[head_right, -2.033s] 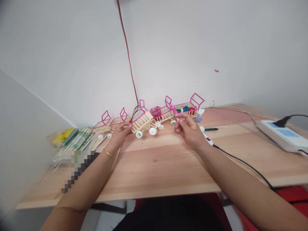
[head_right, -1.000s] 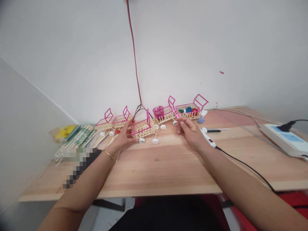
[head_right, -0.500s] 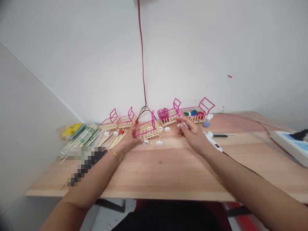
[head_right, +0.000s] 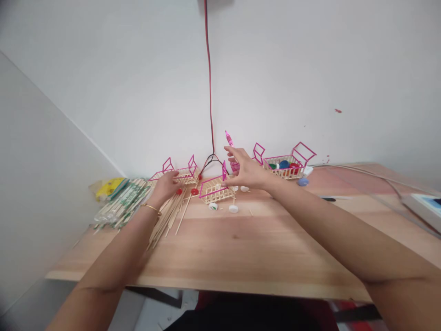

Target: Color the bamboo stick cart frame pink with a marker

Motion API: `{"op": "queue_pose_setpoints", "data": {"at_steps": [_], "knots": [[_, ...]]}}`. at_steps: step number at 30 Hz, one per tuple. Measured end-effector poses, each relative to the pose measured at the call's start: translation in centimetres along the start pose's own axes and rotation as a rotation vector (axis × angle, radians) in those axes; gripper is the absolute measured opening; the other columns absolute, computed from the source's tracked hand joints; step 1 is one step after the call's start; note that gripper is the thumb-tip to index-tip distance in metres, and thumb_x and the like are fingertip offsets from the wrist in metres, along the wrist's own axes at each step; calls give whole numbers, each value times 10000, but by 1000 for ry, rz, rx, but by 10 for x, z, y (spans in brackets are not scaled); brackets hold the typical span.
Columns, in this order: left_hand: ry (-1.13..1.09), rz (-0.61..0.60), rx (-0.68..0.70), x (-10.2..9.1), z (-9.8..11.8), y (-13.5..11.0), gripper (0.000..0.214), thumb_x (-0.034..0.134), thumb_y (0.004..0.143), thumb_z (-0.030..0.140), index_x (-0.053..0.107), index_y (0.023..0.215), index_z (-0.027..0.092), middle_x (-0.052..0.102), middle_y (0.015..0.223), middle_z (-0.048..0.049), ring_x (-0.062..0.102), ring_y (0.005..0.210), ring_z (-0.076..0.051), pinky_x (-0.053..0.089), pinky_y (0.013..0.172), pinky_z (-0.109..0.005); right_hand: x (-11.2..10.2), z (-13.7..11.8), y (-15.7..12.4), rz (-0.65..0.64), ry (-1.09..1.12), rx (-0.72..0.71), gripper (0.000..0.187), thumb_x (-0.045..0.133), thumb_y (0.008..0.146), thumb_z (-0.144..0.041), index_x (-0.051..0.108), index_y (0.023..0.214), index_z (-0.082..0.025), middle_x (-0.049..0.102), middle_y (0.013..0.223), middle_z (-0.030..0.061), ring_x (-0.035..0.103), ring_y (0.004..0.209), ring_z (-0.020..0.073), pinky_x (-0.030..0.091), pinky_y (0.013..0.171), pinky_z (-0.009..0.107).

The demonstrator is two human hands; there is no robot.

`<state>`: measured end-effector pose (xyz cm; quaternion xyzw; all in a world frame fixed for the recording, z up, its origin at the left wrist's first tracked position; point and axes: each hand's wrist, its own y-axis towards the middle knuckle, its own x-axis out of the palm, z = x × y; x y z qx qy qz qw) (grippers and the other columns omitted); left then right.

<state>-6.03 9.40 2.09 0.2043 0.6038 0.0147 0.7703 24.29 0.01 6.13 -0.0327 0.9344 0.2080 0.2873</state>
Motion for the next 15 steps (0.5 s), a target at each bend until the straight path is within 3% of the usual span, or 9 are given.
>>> {"op": "queue_pose_setpoints", "data": {"at_steps": [4, 9, 15], "knots": [[89, -51, 61, 3, 3, 7, 380, 569, 835, 163, 650, 1206, 135, 672, 1229, -146, 622, 1166, -253, 475, 993, -333, 4, 7, 8, -78, 43, -23, 1142, 859, 573, -427, 262, 1542, -342, 297, 1497, 132, 398, 1386, 384, 635, 871, 456], [184, -107, 89, 5, 4, 14, 256, 502, 863, 164, 716, 1003, 152, 729, 1042, -143, 669, 1046, -257, 495, 899, -325, 9, 15, 16, -129, 27, -36, 1159, 860, 582, -374, 228, 1553, -367, 277, 1500, 119, 516, 1272, 342, 645, 846, 433], [202, -99, 126, 2, 2, 14, 267, 476, 876, 181, 723, 977, 170, 743, 1015, -131, 677, 1008, -245, 489, 869, -316, 14, 17, 19, -94, 76, -31, 1118, 852, 599, -370, 252, 1542, -378, 335, 1445, 107, 570, 1185, 294, 652, 801, 392]]}}
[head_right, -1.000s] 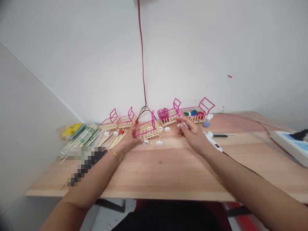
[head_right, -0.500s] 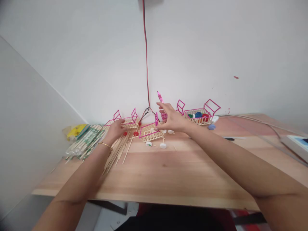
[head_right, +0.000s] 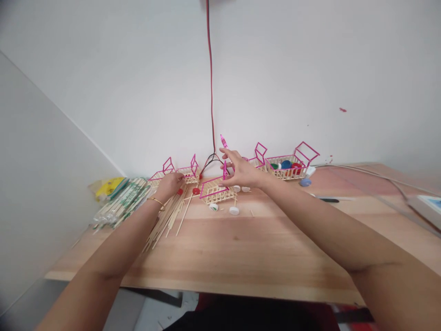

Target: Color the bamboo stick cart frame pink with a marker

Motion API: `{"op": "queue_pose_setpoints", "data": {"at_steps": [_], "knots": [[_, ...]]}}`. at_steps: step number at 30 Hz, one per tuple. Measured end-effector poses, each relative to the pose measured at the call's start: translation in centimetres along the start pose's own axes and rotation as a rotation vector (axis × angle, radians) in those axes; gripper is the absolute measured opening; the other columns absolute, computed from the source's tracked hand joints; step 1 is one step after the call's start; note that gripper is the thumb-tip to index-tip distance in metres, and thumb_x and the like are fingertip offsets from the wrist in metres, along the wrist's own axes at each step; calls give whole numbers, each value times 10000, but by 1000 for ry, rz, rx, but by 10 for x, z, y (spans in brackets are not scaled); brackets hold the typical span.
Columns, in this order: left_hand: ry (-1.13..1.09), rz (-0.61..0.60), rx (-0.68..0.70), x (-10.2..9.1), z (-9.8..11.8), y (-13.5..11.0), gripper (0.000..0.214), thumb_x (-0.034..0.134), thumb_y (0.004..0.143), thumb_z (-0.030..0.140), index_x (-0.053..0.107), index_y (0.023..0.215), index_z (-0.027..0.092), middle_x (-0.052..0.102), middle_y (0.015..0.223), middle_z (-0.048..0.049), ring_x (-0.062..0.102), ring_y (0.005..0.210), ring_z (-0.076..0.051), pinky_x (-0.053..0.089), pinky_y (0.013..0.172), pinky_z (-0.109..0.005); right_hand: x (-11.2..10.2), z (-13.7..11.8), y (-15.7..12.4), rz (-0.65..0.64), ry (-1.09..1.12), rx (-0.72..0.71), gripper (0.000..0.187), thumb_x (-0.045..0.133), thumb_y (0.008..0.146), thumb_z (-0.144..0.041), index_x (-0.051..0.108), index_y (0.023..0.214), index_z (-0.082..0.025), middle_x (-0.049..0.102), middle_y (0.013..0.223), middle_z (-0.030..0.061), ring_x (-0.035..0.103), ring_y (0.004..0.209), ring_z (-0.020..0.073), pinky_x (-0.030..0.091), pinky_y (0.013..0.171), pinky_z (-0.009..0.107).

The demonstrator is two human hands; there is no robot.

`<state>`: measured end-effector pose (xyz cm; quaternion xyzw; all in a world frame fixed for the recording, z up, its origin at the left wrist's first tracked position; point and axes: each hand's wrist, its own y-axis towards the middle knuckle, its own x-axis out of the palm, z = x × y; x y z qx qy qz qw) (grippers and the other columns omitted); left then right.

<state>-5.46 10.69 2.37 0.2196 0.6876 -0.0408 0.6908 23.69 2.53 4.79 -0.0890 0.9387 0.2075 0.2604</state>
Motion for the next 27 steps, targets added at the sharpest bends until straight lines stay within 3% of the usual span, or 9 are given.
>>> {"op": "queue_pose_setpoints", "data": {"at_steps": [9, 13, 16, 22, 27], "knots": [[-71, 46, 70, -9, 6, -4, 274, 491, 899, 238, 727, 1031, 191, 754, 1024, -99, 677, 993, -229, 479, 854, -305, -17, -3, -26, 45, 44, 2, 1079, 854, 622, -406, 286, 1537, -342, 422, 1431, 115, 616, 1110, 268, 636, 850, 405], [-104, 49, 119, -16, 30, -6, 250, 510, 906, 272, 732, 992, 197, 757, 990, -90, 683, 948, -231, 476, 817, -306, -27, -17, -48, 25, 73, 3, 1044, 850, 650, -383, 293, 1532, -342, 412, 1453, 121, 579, 1202, 308, 622, 888, 419], [-94, 47, 143, -17, 51, -6, 244, 512, 902, 271, 731, 969, 189, 754, 968, -107, 684, 934, -249, 476, 789, -319, -32, -22, -64, 4, 89, 2, 1005, 846, 679, -376, 291, 1518, -397, 360, 1502, 88, 588, 1207, 286, 599, 942, 437], [-69, 32, 161, -9, 89, 0, 250, 480, 913, 228, 719, 954, 168, 748, 968, -128, 687, 919, -250, 475, 774, -322, -39, -19, -87, 26, 119, -3, 1022, 861, 672, -377, 293, 1521, -397, 375, 1494, 101, 604, 1188, 293, 591, 946, 465], [-54, 21, 159, 3, 106, 7, 273, 435, 941, 207, 695, 1009, 159, 734, 997, -140, 683, 951, -247, 475, 767, -321, -40, -17, -93, 60, 139, -23, 1020, 864, 661, -399, 306, 1515, -416, 397, 1480, 91, 617, 1178, 298, 608, 914, 452]]}}
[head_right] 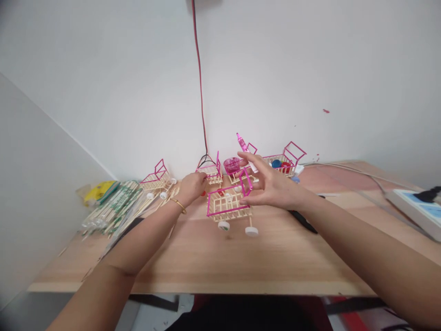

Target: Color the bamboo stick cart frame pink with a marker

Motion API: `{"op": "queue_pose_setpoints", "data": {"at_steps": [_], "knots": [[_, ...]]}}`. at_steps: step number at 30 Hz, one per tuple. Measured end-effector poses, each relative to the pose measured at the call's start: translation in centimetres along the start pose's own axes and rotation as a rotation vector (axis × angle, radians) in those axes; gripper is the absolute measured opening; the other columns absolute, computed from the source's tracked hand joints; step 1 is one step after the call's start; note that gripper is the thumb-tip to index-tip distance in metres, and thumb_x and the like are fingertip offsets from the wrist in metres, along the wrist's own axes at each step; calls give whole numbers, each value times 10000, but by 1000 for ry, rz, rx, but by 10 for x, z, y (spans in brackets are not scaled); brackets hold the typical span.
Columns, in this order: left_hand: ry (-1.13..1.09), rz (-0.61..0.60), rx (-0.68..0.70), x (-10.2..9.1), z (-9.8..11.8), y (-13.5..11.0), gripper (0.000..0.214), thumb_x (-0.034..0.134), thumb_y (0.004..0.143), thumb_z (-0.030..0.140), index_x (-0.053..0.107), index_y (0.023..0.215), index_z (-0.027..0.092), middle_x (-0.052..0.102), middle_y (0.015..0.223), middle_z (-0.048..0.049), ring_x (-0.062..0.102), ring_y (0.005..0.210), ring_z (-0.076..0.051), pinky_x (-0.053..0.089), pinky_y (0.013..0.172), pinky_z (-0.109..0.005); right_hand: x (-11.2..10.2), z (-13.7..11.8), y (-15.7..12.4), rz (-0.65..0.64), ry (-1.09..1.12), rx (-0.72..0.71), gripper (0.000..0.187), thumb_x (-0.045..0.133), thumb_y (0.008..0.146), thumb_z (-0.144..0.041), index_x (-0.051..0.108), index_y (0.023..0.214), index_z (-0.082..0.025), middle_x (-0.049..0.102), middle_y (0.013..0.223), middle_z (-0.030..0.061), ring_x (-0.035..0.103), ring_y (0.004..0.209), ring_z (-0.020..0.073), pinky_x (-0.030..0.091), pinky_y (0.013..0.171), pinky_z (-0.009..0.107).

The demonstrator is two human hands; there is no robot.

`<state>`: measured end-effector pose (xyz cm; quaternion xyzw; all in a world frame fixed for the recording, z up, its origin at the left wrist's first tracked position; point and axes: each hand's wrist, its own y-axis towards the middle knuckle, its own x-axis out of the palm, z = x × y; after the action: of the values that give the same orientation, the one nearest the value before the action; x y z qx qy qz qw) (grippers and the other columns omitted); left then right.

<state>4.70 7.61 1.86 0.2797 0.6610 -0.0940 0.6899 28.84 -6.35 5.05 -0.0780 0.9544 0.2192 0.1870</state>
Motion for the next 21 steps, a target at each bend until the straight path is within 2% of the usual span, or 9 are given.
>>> {"op": "queue_pose_setpoints", "data": {"at_steps": [5, 8, 11, 13, 15, 17, 19, 21], "knots": [[-4, -8, -6, 13, 6, 9, 249, 437, 940, 188, 671, 1017, 159, 712, 985, -127, 676, 955, -239, 474, 761, -310, 2, -6, -2, 45, -62, -3, 987, 853, 671, -396, 334, 1511, -388, 352, 1533, 92, 545, 1283, 345, 608, 921, 456], [-20, 18, -1, 14, 6, 6, 254, 434, 950, 207, 626, 1113, 171, 676, 1107, -116, 664, 975, -230, 473, 756, -307, 2, -7, -3, 42, -62, 25, 999, 851, 669, -402, 324, 1518, -378, 360, 1535, 94, 551, 1273, 360, 609, 919, 490], [-40, 110, 5, 12, -4, -6, 283, 423, 970, 267, 574, 1194, 184, 610, 1247, -113, 651, 968, -218, 468, 739, -305, 0, -3, -5, 38, -37, 31, 1012, 860, 661, -385, 317, 1515, -395, 360, 1531, 78, 561, 1257, 358, 593, 954, 514], [-21, 135, 10, 12, -19, -16, 286, 390, 985, 304, 597, 1138, 180, 618, 1205, -114, 644, 929, -219, 466, 742, -316, -1, 0, -7, 38, -8, 24, 998, 866, 658, -364, 329, 1496, -436, 341, 1546, 45, 556, 1264, 349, 586, 975, 502], [7, 69, 53, 14, -37, -26, 315, 356, 994, 309, 625, 1076, 167, 643, 1103, -121, 630, 945, -231, 468, 794, -335, -2, 3, -8, 32, 44, 40, 985, 867, 658, -356, 331, 1475, -484, 338, 1551, 19, 594, 1216, 334, 597, 961, 499], [17, -67, 151, 17, -55, -35, 266, 418, 962, 262, 661, 995, 160, 663, 1037, -125, 614, 992, -232, 459, 880, -342, -1, 3, -7, 28, 77, 64, 985, 866, 656, -364, 325, 1467, -510, 357, 1539, 13, 643, 1134, 320, 613, 928, 508], [14, -143, 216, 22, -70, -44, 216, 484, 931, 250, 685, 938, 172, 681, 1033, -111, 614, 1004, -217, 453, 924, -329, 1, 2, -5, 30, 64, 61, 997, 869, 649, -374, 324, 1475, -498, 388, 1513, 25, 660, 1096, 307, 617, 919, 501], [23, -170, 229, 25, -82, -52, 232, 469, 929, 216, 694, 944, 162, 689, 1022, -127, 614, 1012, -228, 453, 937, -348, 3, 0, -2, 23, 43, 39, 1016, 869, 650, -379, 313, 1497, -459, 400, 1496, 49, 663, 1083, 293, 614, 921, 494]]}}
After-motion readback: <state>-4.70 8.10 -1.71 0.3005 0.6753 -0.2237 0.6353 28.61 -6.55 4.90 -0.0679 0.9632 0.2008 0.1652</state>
